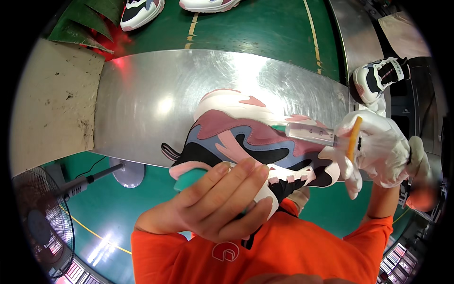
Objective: The person injects a clear liquid into the side seams of a multi-colored sneaker using a syringe. They rotate the shoe to access different areas along the sole and upper, then wipe the injection site with a white cloth. The process is repeated on multiple shoes lined up on a metal table.
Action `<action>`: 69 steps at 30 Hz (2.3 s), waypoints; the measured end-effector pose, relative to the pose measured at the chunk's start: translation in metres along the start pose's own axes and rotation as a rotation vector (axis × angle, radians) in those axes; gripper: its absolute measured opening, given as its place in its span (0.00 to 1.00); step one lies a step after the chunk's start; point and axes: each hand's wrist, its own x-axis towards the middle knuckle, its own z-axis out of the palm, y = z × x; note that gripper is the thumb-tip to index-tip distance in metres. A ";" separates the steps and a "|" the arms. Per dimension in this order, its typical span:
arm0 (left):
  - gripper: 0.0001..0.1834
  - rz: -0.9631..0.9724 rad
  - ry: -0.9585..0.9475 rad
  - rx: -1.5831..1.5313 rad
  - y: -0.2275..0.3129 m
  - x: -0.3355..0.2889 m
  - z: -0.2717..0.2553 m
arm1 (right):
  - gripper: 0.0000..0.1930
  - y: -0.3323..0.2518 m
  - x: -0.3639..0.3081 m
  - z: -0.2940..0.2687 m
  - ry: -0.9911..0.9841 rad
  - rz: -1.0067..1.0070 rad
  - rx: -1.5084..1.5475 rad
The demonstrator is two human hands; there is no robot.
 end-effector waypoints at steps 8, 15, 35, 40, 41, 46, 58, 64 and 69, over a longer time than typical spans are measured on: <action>0.06 -0.014 0.015 0.006 0.003 -0.001 0.002 | 0.62 0.013 -0.013 -0.026 -0.092 0.004 0.138; 0.05 -0.036 -0.042 -0.034 0.005 0.001 -0.002 | 0.52 0.002 -0.029 -0.010 0.119 0.012 0.002; 0.04 -0.030 -0.086 0.026 0.007 0.006 -0.003 | 0.66 0.026 -0.082 -0.054 0.052 -0.101 0.069; 0.05 -0.043 -0.108 0.064 0.013 0.011 -0.003 | 0.67 0.035 -0.097 -0.059 0.098 -0.155 0.120; 0.05 -0.043 -0.114 0.063 0.014 0.012 -0.001 | 0.67 0.037 -0.100 -0.061 0.115 -0.155 0.125; 0.06 -0.070 -0.136 0.045 0.017 0.014 -0.002 | 0.69 0.047 -0.106 -0.065 0.148 -0.185 0.180; 0.03 -0.102 -0.118 0.085 0.031 0.015 0.004 | 0.65 0.083 -0.122 -0.069 0.165 -0.348 0.344; 0.05 -0.170 -0.126 0.183 0.060 0.009 0.007 | 0.59 0.112 -0.138 -0.070 0.275 -0.359 0.461; 0.06 -0.175 -0.105 0.287 0.077 0.004 0.012 | 0.61 0.137 -0.147 -0.061 0.258 -0.458 0.667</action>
